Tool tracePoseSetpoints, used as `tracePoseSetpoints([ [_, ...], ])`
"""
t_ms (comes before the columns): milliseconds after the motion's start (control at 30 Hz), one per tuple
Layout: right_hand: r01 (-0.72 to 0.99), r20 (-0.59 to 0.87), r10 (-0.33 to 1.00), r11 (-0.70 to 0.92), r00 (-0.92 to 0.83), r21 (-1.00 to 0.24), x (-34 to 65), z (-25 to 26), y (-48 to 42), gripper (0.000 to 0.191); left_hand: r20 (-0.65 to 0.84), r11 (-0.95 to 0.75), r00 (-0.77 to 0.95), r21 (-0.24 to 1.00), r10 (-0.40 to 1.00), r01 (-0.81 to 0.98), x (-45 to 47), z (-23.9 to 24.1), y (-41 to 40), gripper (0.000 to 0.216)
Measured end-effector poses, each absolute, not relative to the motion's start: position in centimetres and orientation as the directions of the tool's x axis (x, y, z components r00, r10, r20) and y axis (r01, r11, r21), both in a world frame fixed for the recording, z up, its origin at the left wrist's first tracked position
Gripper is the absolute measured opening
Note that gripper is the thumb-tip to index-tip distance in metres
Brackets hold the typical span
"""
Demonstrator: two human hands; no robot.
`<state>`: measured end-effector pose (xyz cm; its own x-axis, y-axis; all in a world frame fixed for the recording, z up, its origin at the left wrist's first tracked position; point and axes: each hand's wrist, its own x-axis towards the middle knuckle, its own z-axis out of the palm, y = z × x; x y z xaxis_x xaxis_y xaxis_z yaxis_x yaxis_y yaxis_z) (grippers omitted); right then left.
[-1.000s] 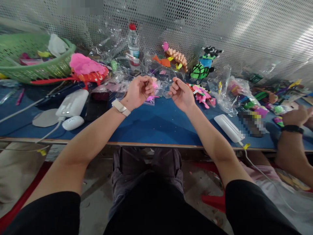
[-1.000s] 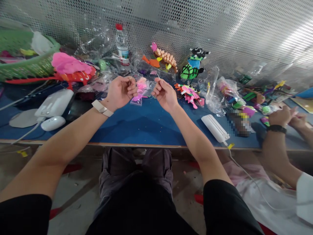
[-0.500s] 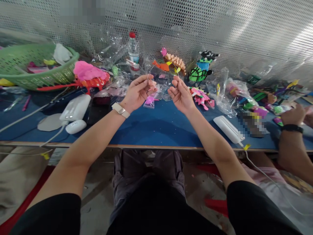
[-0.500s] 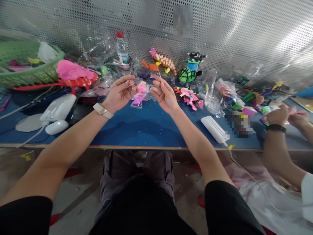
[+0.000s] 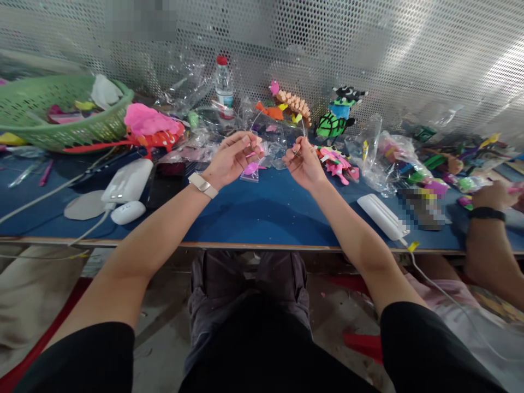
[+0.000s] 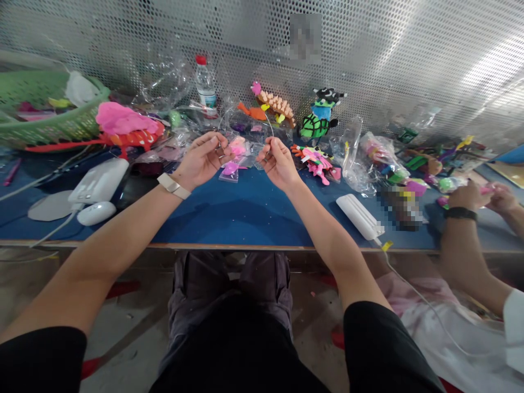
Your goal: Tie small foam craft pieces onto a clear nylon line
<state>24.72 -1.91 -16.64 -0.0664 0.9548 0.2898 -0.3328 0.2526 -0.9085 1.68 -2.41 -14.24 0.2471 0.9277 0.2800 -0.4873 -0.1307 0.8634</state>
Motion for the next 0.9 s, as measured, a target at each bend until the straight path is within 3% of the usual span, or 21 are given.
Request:
tracePoseSetpoints([
  [233,-0.200,0.252,0.967,0.243,-0.023,-0.949,23.5,-15.2,-3.5,0.041,0.294,-0.131,0.278,0.865,0.914,-0.484,1.4,-14.1,-2.5,0.025],
  [533,-0.216,0.283,0.957,0.262,-0.071,-0.941,23.9,-14.9,-2.9,0.037,0.271,-0.116,0.271,0.872,0.924,-0.475,1.4,-14.5,-2.1,0.021],
  [700,-0.241,0.272,0.959,0.245,-0.085,-0.939,24.4,-15.0,-3.4,0.031,0.271,-0.150,0.175,0.850,0.946,-0.505,1.0,-13.9,-1.9,0.018],
  [900,-0.293,0.264,0.948,0.205,-0.180,-0.934,24.8,-15.1,-3.5,0.040,0.286,-0.152,0.183,0.837,0.941,-0.526,0.8,-13.6,-1.9,0.022],
])
